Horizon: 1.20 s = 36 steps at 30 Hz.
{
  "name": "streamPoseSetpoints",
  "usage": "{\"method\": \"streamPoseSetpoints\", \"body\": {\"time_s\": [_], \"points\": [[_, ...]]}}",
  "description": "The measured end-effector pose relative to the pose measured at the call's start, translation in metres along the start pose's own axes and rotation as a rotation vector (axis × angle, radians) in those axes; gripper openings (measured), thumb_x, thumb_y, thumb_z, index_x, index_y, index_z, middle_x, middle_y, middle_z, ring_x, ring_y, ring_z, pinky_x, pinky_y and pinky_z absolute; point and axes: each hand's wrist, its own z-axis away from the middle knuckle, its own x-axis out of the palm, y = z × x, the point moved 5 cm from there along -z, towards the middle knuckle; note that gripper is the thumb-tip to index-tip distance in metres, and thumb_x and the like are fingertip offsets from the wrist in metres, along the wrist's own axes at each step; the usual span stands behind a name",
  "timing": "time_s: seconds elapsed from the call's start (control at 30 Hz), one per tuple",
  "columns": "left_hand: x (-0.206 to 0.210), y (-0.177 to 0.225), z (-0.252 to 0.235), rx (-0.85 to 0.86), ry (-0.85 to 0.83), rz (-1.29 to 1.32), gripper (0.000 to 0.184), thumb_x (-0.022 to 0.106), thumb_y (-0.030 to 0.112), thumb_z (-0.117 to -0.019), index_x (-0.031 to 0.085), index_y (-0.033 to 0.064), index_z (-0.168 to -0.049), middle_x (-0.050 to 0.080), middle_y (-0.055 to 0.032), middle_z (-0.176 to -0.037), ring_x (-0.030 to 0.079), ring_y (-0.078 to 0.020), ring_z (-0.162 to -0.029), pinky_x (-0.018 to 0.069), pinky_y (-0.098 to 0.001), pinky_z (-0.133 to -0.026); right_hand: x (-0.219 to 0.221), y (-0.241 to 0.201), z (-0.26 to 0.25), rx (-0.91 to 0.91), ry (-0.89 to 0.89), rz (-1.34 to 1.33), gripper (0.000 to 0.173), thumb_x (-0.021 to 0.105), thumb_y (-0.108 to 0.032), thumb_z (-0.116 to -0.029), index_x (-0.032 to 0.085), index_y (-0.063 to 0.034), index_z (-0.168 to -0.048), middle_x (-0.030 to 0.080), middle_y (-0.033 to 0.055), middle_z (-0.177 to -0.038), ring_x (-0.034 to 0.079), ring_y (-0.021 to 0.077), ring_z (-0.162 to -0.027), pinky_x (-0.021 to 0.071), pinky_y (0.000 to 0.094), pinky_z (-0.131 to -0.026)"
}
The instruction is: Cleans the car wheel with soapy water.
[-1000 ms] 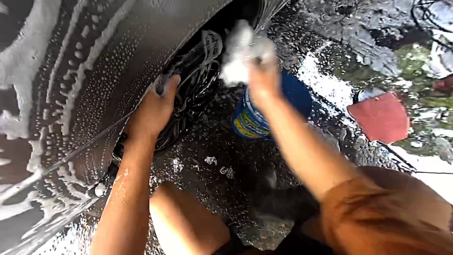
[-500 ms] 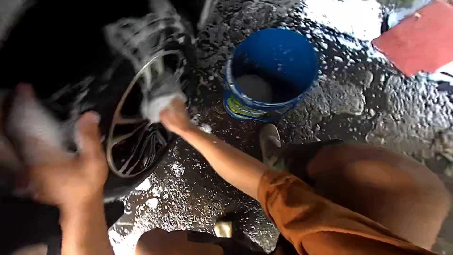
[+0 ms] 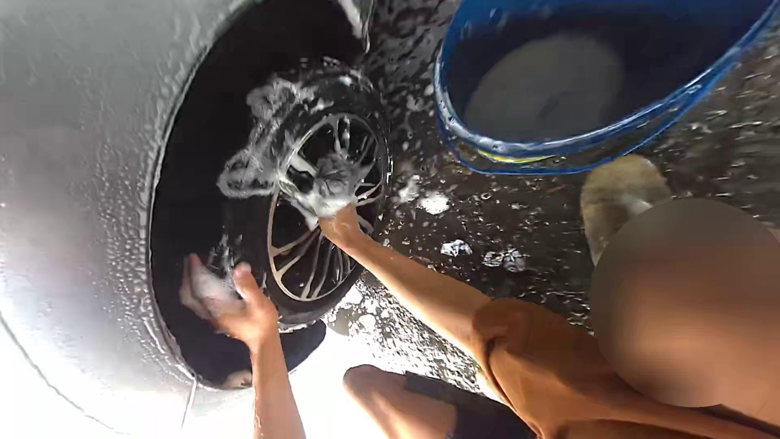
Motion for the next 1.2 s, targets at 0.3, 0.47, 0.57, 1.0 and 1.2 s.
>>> {"method": "streamPoseSetpoints", "body": {"time_s": [0.3, 0.47, 0.57, 1.0, 1.2], "points": [[-0.002, -0.001, 0.002, -0.029, 0.028, -0.007, 0.083, 0.052, 0.060, -0.0984, 0.042, -0.0030, -0.152, 0.041, -0.0234, -0.156, 0.037, -0.0292, -0.148, 0.0287, -0.0412, -0.124, -0.037, -0.043, -0.087, 0.532, -0.143, -0.684, 0.021, 0.050, -0.007, -0.1024, 0.061, 0.0033, -0.118, 0.064, 0.0175, -0.107, 0.062, 0.0229, -0.099, 0.0541, 0.0414, -0.083], [-0.002, 0.001, 0.001, -0.030, 0.033, 0.027, 0.085, 0.054, 0.058, -0.0981, 0.042, -0.0072, -0.150, 0.042, -0.0262, -0.154, 0.039, -0.0297, -0.147, 0.0294, -0.0388, -0.123, -0.048, -0.013, -0.057, 0.278, -0.472, -0.312, 0.036, 0.061, -0.016, -0.0990, 0.061, 0.0041, -0.129, 0.067, 0.0213, -0.124, 0.062, 0.0277, -0.121, 0.0484, 0.0494, -0.105], [-0.003, 0.001, 0.001, -0.019, 0.044, 0.028, 0.082, 0.055, 0.055, -0.0985, 0.043, -0.0089, -0.149, 0.043, -0.0279, -0.153, 0.040, -0.0312, -0.146, 0.0296, -0.0399, -0.123, -0.053, 0.016, -0.048, 0.466, -0.480, -0.709, 0.037, 0.063, -0.012, -0.0974, 0.057, -0.0059, -0.133, 0.067, 0.0090, -0.115, 0.065, 0.0135, -0.101, 0.0567, 0.0341, -0.087], [-0.004, -0.002, 0.002, -0.019, 0.061, -0.001, 0.082, 0.054, 0.054, -0.0988, 0.043, -0.0114, -0.147, 0.043, -0.0296, -0.152, 0.040, -0.0326, -0.145, 0.0291, -0.0389, -0.123, -0.031, 0.014, -0.064, 0.444, -0.399, -0.749, 0.032, 0.057, -0.013, -0.1013, 0.060, -0.0021, -0.132, 0.066, 0.0129, -0.124, 0.062, 0.0169, -0.114, 0.0533, 0.0384, -0.098], [-0.003, -0.003, 0.004, -0.039, 0.058, -0.005, 0.083, 0.051, 0.055, -0.0995, 0.040, -0.0104, -0.149, 0.041, -0.0291, -0.153, 0.038, -0.0320, -0.147, 0.0274, -0.0387, -0.124, -0.092, 0.030, -0.065, 0.403, 0.079, -0.477, 0.030, 0.058, -0.006, -0.0975, 0.059, 0.0092, -0.123, 0.067, 0.0204, -0.113, 0.064, 0.0188, -0.109, 0.0533, 0.0352, -0.097]]}}
